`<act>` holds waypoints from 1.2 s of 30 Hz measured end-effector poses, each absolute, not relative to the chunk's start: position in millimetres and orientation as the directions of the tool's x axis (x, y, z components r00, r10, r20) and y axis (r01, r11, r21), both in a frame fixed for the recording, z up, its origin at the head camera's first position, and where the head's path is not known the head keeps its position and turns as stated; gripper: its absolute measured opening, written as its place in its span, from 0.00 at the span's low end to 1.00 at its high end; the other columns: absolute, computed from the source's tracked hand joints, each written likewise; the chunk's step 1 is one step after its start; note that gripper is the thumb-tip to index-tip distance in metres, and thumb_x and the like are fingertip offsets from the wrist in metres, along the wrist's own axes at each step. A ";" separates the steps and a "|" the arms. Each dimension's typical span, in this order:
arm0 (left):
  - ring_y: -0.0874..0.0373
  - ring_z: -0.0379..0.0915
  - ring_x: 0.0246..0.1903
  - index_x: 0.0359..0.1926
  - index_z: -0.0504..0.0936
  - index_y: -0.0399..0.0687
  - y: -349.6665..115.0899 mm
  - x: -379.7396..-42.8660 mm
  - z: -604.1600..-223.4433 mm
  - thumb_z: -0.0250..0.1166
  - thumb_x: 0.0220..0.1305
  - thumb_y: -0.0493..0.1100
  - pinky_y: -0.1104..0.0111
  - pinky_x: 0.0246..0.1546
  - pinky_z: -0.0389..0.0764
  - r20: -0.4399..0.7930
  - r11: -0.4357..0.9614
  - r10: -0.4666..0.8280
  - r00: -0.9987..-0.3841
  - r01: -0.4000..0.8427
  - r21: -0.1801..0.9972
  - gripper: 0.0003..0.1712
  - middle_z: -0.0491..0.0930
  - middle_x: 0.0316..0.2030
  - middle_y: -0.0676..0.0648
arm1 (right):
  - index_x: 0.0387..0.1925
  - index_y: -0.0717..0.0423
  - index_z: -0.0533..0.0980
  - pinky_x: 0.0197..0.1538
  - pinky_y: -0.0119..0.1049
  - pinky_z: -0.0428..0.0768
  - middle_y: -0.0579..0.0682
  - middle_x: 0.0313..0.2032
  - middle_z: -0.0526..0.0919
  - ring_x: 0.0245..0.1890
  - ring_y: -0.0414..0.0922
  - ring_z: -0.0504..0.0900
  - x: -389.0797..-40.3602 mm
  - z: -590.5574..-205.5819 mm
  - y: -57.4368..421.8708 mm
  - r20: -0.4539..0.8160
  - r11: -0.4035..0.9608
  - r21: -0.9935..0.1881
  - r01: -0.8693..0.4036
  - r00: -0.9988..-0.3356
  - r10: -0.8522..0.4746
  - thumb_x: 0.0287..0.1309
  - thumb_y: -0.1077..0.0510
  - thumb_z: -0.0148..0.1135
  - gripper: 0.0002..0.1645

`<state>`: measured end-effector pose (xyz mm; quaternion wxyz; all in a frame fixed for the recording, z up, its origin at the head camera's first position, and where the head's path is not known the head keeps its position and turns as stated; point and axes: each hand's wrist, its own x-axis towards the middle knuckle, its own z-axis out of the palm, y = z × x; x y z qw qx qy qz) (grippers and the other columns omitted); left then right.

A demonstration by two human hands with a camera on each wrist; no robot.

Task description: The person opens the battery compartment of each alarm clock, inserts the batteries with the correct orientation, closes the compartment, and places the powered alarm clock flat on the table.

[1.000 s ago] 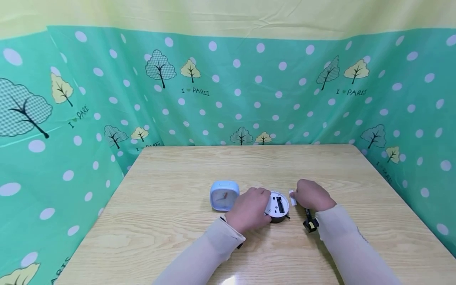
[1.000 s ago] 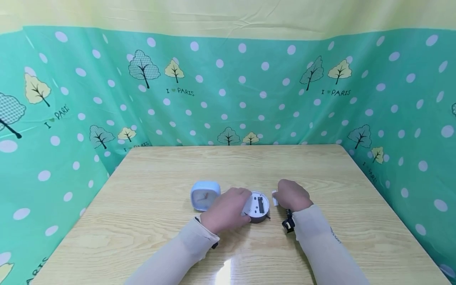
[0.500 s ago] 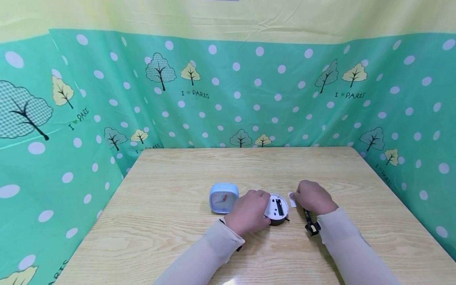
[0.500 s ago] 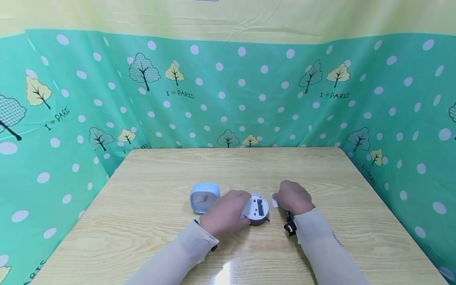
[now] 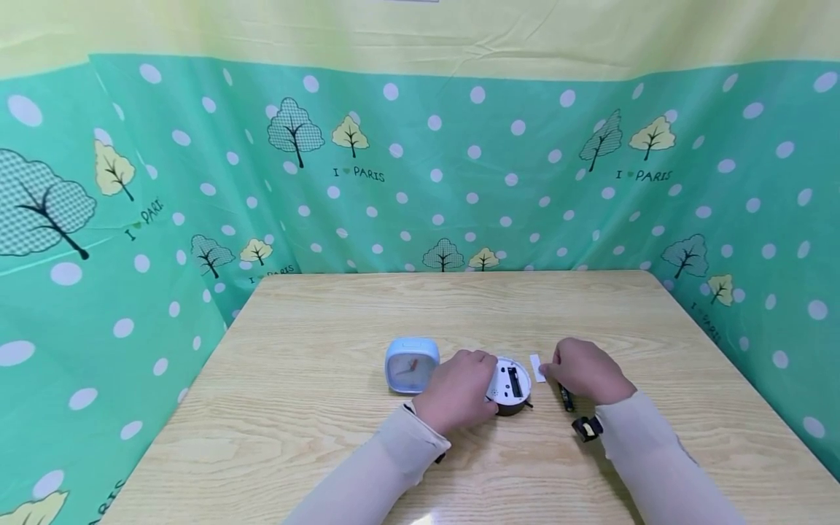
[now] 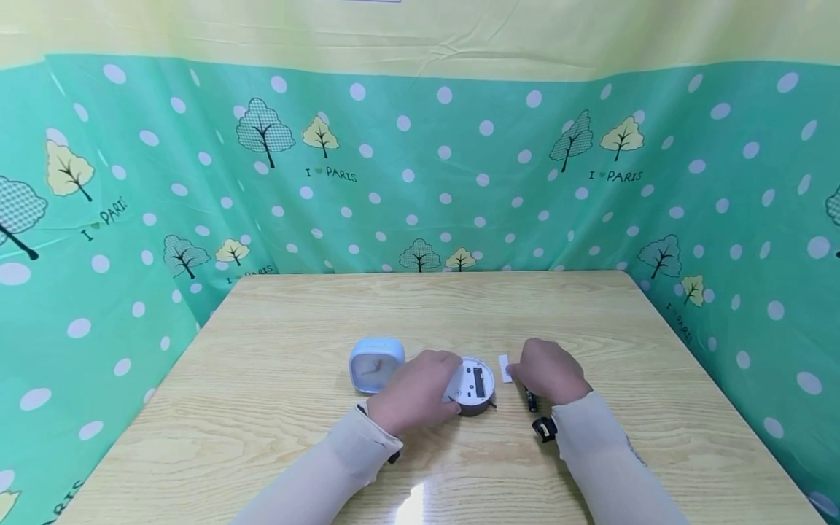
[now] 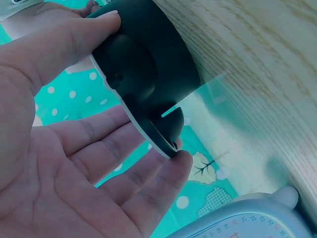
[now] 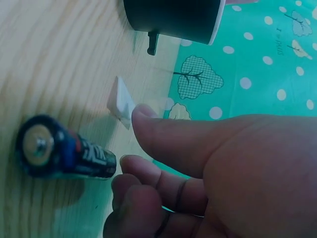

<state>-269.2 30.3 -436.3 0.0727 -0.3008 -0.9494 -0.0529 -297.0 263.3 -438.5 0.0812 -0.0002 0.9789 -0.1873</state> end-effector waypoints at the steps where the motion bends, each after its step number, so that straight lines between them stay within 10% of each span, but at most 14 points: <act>1: 0.59 0.73 0.44 0.54 0.76 0.49 30.2 -269.2 -436.4 0.72 0.46 0.54 0.68 0.40 0.78 0.170 0.813 0.563 -0.809 0.579 0.058 0.33 0.78 0.50 0.52 | 0.19 0.53 0.73 0.20 0.37 0.66 0.47 0.17 0.71 0.17 0.44 0.69 -296.3 -438.2 263.3 -0.160 0.931 -0.363 0.029 -0.987 -0.031 0.59 0.47 0.62 0.19; 17: 0.59 0.73 0.42 0.53 0.76 0.48 30.4 -268.6 -435.7 0.72 0.45 0.54 0.69 0.39 0.78 0.178 0.810 0.567 -0.804 0.584 0.058 0.33 0.78 0.50 0.52 | 0.28 0.57 0.72 0.23 0.38 0.69 0.51 0.23 0.74 0.21 0.46 0.72 -278.9 -430.9 267.9 -0.265 0.939 -0.341 0.045 -0.963 -0.050 0.49 0.42 0.69 0.24; 36: 0.59 0.73 0.42 0.53 0.76 0.48 29.9 -267.7 -435.0 0.72 0.46 0.54 0.69 0.39 0.78 0.179 0.811 0.566 -0.804 0.583 0.052 0.33 0.78 0.50 0.52 | 0.14 0.55 0.76 0.17 0.33 0.68 0.44 0.10 0.69 0.10 0.40 0.67 -270.7 -427.2 265.2 -0.302 0.936 -0.352 0.018 -0.948 -0.096 0.47 0.60 0.63 0.10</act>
